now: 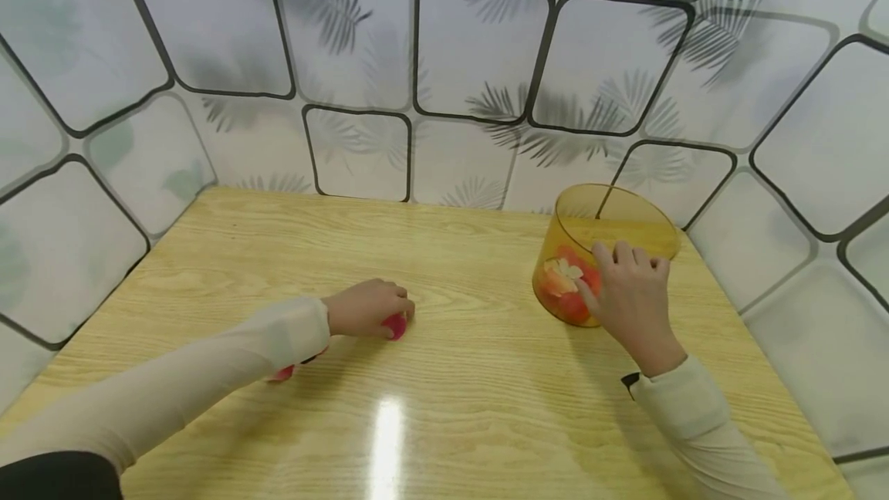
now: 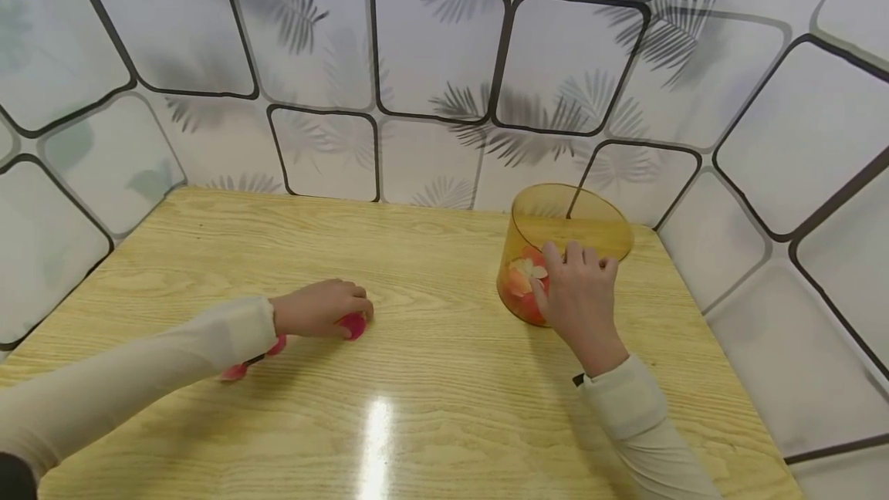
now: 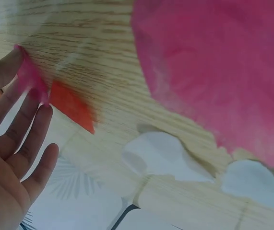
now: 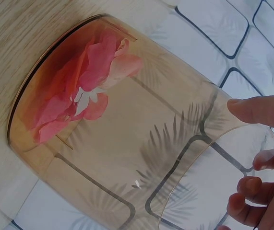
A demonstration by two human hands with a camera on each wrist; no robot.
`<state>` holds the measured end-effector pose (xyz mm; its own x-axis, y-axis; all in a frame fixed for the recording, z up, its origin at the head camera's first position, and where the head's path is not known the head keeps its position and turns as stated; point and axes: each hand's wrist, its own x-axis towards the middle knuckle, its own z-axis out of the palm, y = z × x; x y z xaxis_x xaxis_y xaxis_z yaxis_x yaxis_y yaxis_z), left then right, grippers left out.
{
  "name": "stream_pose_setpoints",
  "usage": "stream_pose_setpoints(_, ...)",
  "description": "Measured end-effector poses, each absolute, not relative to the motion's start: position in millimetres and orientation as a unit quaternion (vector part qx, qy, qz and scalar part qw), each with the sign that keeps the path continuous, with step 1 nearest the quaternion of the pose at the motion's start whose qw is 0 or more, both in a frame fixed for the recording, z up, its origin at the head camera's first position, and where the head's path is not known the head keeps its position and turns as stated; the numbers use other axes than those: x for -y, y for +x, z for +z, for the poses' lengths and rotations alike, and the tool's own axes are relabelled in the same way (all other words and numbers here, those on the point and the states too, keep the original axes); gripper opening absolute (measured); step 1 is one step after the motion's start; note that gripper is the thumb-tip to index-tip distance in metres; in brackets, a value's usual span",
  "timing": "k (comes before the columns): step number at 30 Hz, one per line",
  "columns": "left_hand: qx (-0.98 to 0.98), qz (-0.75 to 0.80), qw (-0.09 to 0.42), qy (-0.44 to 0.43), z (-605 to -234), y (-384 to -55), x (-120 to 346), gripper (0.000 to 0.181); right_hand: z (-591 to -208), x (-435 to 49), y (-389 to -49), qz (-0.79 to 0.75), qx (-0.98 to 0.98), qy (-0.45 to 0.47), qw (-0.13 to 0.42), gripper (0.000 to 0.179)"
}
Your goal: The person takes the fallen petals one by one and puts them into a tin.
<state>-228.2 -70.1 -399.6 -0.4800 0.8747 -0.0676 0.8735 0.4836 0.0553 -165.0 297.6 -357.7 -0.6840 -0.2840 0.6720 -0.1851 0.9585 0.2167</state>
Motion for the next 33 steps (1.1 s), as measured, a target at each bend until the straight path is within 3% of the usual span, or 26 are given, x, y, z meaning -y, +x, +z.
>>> stream_pose_setpoints(9, -0.862, 0.006, 0.06, 0.503, -400, -232, 64, 0.013, -358, -297, -165, -0.066, 0.916, 0.128, 0.375, 0.048)
stream_pose_setpoints(15, -0.865, 0.037, 0.081, 0.493, -389, -236, 54, 0.016, -358, -297, -165, -0.068, 0.915, 0.127, 0.376, 0.049)
stream_pose_setpoints(24, -0.865, 0.104, -0.005, 0.491, -320, -261, -5, 0.013, -357, -299, -164, -0.069, 0.915, 0.125, 0.377, 0.049)
stream_pose_setpoints(27, -0.864, 0.15, -0.022, 0.481, -297, -271, -34, 0.008, -357, -299, -164, -0.067, 0.916, 0.123, 0.375, 0.049)
stream_pose_setpoints(33, -0.86, 0.229, -0.039, 0.455, -272, -287, -98, 0.014, -358, -298, -164, -0.066, 0.919, 0.121, 0.369, 0.051)
